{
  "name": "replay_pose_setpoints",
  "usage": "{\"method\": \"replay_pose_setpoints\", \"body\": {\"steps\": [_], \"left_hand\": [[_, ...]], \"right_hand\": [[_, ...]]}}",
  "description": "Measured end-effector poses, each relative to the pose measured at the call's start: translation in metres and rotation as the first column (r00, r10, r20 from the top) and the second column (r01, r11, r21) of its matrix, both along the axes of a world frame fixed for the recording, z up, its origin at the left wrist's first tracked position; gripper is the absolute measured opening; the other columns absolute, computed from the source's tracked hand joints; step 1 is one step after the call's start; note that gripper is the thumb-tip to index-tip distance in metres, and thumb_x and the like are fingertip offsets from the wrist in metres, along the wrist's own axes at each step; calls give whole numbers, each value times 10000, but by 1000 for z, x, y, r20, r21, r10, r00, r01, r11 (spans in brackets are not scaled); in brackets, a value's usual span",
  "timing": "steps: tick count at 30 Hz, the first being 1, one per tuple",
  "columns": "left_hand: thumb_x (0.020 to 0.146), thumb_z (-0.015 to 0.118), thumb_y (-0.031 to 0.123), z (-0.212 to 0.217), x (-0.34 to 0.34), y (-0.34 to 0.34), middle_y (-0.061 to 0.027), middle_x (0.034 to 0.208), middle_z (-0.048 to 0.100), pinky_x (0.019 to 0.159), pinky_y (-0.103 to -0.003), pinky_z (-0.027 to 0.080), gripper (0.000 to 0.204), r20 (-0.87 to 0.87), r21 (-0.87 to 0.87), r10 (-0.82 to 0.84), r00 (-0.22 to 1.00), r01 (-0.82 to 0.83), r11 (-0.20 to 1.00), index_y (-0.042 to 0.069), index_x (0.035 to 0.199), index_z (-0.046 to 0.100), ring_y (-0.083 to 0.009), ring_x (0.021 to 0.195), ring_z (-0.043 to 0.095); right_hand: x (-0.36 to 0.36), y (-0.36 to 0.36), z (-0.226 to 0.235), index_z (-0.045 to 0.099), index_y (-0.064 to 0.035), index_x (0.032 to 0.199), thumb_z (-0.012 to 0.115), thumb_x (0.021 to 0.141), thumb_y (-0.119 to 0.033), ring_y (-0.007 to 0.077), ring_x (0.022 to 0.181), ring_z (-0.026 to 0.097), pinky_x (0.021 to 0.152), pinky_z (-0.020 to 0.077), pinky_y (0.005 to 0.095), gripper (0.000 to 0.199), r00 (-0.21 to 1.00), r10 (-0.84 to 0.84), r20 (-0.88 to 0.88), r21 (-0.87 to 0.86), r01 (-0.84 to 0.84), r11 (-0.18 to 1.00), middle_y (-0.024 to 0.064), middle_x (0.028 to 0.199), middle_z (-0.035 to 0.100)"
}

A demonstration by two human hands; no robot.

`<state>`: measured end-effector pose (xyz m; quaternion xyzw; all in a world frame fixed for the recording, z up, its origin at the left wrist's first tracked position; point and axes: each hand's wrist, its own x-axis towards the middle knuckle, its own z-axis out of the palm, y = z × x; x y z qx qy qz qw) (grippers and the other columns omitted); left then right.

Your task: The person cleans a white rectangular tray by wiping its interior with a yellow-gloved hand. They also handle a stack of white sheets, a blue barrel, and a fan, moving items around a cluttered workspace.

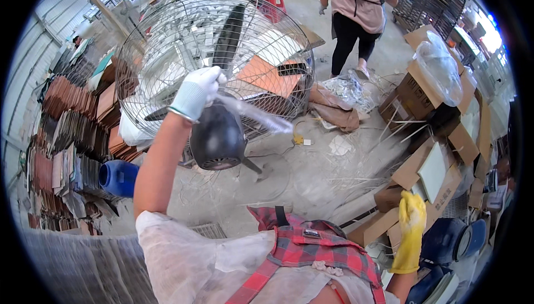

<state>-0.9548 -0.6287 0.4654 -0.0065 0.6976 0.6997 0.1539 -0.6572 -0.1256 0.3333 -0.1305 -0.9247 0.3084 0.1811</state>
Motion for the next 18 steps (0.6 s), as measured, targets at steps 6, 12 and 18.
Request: {"method": "replay_pose_setpoints", "body": {"steps": [6, 12, 18], "left_hand": [[869, 465, 258, 3, 15, -3, -62, 653, 570, 612, -288, 420, 308, -333, -582, -145, 932, -82, 809, 25, 720, 600, -146, 605, 511], [876, 451, 188, -23, 43, -2, -119, 677, 570, 639, -321, 444, 254, -434, -619, -262, 862, -75, 782, 24, 728, 576, -237, 643, 562], [854, 497, 97, -47, 47, 12, -114, 765, 545, 553, -348, 471, 103, -634, -683, -437, 638, -197, 704, 26, 867, 571, -266, 630, 577]], "right_hand": [[-116, -65, 109, 565, 16, 1112, 512, 863, -40, 291, 1106, 507, 984, 345, 378, 261, 892, 292, -346, 523, -75, 849, 151, 1122, 581], [-237, -175, 229, 511, 55, 1108, 430, 917, -121, 269, 1048, 497, 942, 322, 352, 273, 435, 445, -783, 336, -306, 891, 184, 1096, 539], [-343, -306, 293, 496, 19, 915, 453, 906, -144, 263, 809, 465, 748, 335, 355, 169, 64, 507, -859, 362, -623, 693, 173, 867, 497]]}}
